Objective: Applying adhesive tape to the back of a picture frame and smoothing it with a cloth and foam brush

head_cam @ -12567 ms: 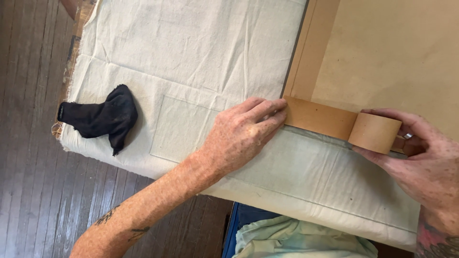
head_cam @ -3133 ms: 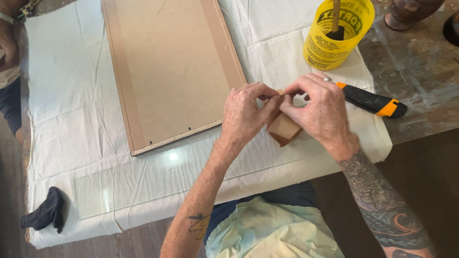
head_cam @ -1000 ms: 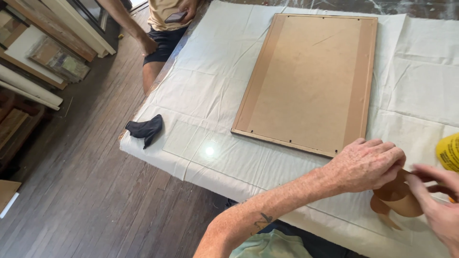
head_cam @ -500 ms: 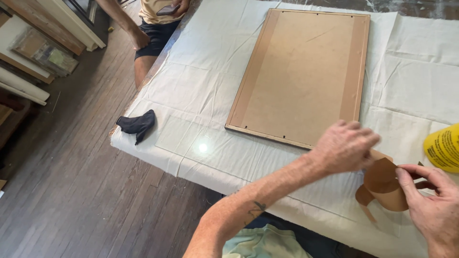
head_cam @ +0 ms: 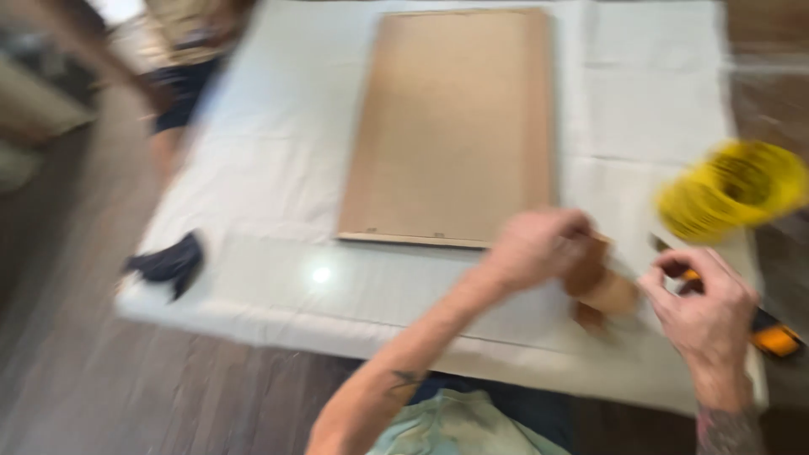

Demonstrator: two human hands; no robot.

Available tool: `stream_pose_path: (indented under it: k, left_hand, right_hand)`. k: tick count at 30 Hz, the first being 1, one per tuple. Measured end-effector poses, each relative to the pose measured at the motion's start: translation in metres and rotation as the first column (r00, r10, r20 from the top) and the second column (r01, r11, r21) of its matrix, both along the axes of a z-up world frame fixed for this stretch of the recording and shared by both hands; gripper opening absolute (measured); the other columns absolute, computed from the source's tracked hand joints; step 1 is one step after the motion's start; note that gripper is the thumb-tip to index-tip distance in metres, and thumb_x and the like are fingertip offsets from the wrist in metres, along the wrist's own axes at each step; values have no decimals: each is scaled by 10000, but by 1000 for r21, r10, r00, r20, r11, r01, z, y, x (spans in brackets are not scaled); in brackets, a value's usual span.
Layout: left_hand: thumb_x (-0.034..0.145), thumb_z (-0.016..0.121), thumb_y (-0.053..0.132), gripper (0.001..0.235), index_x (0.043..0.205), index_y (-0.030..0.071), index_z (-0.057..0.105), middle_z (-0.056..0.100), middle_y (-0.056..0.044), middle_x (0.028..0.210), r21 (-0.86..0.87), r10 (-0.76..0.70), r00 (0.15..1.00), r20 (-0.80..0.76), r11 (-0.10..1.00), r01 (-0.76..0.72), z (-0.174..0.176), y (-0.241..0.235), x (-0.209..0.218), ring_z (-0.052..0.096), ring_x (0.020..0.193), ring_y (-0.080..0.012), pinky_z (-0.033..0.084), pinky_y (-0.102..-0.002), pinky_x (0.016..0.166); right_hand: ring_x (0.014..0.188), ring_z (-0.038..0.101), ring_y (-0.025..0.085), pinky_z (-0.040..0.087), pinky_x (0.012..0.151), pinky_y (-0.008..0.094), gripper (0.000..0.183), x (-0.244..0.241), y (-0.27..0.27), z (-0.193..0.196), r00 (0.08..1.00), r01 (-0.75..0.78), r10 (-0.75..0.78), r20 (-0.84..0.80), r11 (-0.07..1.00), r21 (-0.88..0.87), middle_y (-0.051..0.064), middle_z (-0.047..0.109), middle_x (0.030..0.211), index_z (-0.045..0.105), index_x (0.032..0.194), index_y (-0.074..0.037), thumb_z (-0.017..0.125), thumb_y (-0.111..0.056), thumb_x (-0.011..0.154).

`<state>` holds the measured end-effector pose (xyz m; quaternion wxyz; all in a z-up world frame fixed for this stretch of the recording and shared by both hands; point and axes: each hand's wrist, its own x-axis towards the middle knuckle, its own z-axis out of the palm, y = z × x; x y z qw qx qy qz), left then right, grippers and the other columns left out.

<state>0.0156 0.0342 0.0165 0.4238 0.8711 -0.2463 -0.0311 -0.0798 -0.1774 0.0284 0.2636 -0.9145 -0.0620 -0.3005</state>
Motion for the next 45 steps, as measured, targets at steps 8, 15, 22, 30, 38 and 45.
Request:
stream_pose_path:
  k: [8,15,22,30,38,45]
  left_hand:
    - [855,576,103,133,948,178,635,740,41,886,-194,-57,998,-15,980,53,26,4,-21,673,734,-177,546,-316,716]
    - [866,591,58,293,1134,157,658,695,12,976,-307,-76,990,-123,951,35,23,3,-30,679,923,-162,542,-300,815]
    - [935,593,55,256,1171,127,662,688,14,995,-455,-105,967,-233,890,-13,12,9,-37,698,894,-119,554,-257,884]
    - [979,538,27,213,1138,107,656,700,-2,1025,-635,-181,890,-419,759,-145,3,18,-35,689,753,-114,573,-260,809]
    - [995,567,42,173,1132,97,656,710,-20,1054,-651,-178,895,-410,744,-150,0,18,-37,683,912,-100,555,-243,856]
    - [987,533,43,198,1128,112,653,725,-19,1065,-581,-128,914,-384,803,-132,10,17,-39,690,928,-96,557,-228,828]
  right_hand:
    - [1051,643,299,502,973,427,209,-46,-90,19,965,147,-185,-184,968,-201,123,718,1165,744,1157,-22,776,-100,966]
    - [1179,632,322,482,1032,473,514,-40,-95,-3,936,61,-117,-333,983,-174,158,683,1272,712,1349,-24,791,-223,881]
    - [1155,613,355,485,1007,468,445,-52,-89,15,971,3,-33,-238,992,-123,188,623,1262,670,1334,15,794,-72,915]
    - [1152,674,252,424,1132,428,340,-50,-69,28,997,-72,55,-54,904,-422,30,729,1291,727,1266,-107,820,-106,939]
    - [1100,665,217,450,1081,425,339,-60,-57,36,995,-92,60,-77,831,-548,-21,716,1273,724,1236,-166,813,-143,909]
    - [1110,670,173,442,1084,416,277,-61,-49,45,992,-124,106,-65,839,-530,-22,727,1238,732,1216,-148,777,-102,947]
